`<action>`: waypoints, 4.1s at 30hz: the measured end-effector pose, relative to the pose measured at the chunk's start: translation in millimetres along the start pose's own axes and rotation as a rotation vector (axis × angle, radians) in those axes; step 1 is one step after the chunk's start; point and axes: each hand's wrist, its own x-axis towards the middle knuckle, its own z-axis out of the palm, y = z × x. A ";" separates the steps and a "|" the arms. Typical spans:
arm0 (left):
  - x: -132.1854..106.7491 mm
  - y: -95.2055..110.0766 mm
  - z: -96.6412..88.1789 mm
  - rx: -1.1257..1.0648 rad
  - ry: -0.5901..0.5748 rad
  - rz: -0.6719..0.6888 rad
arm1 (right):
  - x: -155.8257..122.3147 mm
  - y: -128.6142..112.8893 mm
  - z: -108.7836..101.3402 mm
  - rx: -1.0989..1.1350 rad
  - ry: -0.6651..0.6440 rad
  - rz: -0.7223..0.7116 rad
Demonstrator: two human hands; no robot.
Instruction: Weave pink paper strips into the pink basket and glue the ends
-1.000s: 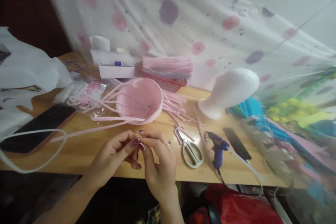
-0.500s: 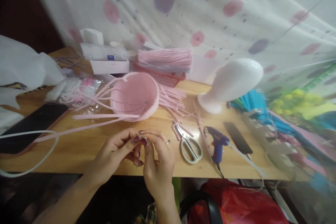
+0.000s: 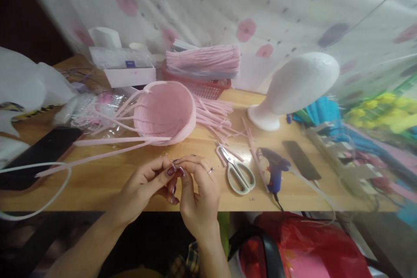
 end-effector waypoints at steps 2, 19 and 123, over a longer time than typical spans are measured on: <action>1.0 -1.0 -0.8 -0.001 -0.004 -0.020 | -0.1 -0.5 1.5 0.008 0.000 0.029; -12.9 3.8 -27.5 -0.130 -0.007 0.037 | 79.7 22.0 17.3 -0.546 -0.154 0.341; -11.5 -8.8 -1.1 -0.354 -0.162 -0.360 | -31.7 -13.9 -4.2 0.480 0.002 0.417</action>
